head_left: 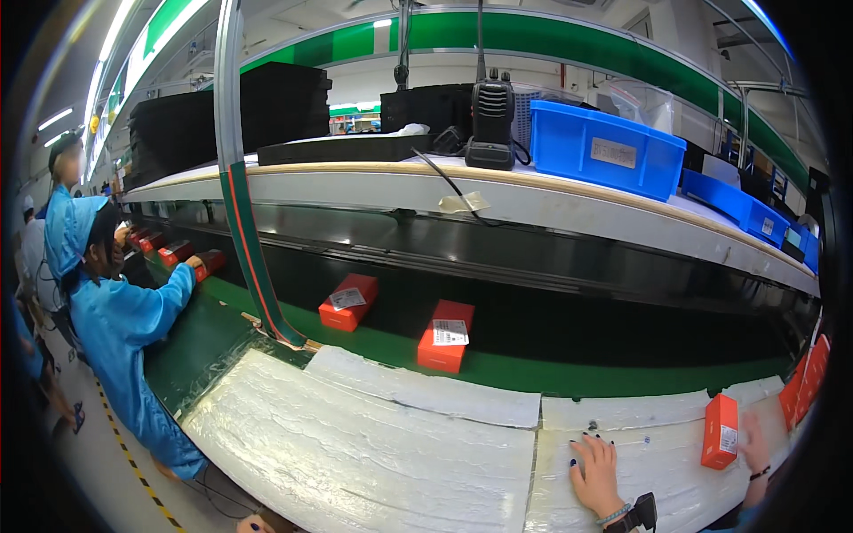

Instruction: Applying adhesive labels to red product boxes on an assembly line conveyor belt.

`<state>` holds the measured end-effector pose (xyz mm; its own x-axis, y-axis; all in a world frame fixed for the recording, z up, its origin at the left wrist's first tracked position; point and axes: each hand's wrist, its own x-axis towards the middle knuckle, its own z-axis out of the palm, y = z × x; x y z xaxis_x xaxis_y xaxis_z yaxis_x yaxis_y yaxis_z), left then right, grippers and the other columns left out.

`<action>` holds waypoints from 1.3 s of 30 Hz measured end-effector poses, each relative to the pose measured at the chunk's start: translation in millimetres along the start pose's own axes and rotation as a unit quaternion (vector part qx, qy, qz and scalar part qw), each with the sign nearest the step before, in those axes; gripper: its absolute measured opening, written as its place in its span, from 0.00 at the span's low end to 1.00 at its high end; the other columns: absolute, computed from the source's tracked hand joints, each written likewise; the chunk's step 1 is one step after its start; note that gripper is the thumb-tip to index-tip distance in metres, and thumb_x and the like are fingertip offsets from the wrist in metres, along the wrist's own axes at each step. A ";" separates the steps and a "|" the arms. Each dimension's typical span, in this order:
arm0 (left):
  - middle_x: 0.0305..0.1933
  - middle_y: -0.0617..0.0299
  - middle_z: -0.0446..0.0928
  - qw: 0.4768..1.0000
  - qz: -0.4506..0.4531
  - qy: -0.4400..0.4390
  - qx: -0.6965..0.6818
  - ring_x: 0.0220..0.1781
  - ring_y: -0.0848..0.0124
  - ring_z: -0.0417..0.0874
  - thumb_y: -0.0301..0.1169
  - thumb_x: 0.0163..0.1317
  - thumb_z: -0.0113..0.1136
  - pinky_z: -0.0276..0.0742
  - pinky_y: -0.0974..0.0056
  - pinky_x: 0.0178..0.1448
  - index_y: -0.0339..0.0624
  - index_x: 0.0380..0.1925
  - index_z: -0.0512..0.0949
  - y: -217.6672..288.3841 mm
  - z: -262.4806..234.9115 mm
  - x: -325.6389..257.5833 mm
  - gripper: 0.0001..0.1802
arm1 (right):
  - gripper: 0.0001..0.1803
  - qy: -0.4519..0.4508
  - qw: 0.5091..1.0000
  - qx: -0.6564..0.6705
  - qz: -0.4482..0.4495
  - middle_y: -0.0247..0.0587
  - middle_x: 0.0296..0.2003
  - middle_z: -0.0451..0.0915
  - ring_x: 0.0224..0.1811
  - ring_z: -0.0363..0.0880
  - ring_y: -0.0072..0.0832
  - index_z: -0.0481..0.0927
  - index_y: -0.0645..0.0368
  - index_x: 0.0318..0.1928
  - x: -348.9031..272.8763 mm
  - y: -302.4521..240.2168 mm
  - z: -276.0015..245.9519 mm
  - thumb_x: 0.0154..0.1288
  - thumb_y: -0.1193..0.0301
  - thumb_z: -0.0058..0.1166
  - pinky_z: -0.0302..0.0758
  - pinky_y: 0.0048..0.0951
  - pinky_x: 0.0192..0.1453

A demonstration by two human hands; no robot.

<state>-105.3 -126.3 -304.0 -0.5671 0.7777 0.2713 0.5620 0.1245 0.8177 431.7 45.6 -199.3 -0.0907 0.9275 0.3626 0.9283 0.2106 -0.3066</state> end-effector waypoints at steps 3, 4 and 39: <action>0.28 0.46 0.78 0.966 0.096 0.036 0.239 0.34 0.50 0.79 0.38 0.65 0.45 0.77 0.53 0.47 0.34 0.26 0.78 -56.1 12.4 -21.5 0.19 | 0.24 -0.006 1.000 -0.002 0.001 0.50 0.60 0.66 0.65 0.59 0.51 0.72 0.56 0.56 -1.6 -4.5 -3.1 0.56 0.70 0.51 0.48 0.57 0.71; 0.30 0.46 0.79 0.953 0.121 0.060 0.273 0.37 0.50 0.80 0.35 0.65 0.46 0.76 0.54 0.45 0.35 0.23 0.77 -67.7 22.2 -23.8 0.18 | 0.24 -0.003 1.000 0.000 -0.001 0.51 0.60 0.66 0.65 0.59 0.51 0.72 0.57 0.56 -1.6 -4.2 -3.6 0.56 0.70 0.51 0.49 0.56 0.71; 0.41 0.61 0.73 0.738 0.626 -0.195 -0.157 0.45 0.62 0.75 0.25 0.47 0.65 0.69 0.58 0.50 0.48 0.40 0.77 367.6 89.4 190.7 0.17 | 0.40 -0.476 0.584 0.596 -0.279 0.53 0.60 0.68 0.51 0.72 0.39 0.60 0.60 0.68 25.3 -320.9 93.5 0.58 0.59 0.59 0.70 0.37 0.53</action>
<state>47.0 122.9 3.0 0.5298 0.2874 0.7980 0.2965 -0.9442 0.1432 97.8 30.4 -174.1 -0.9447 0.2437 0.2193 -0.2000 0.1015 -0.9745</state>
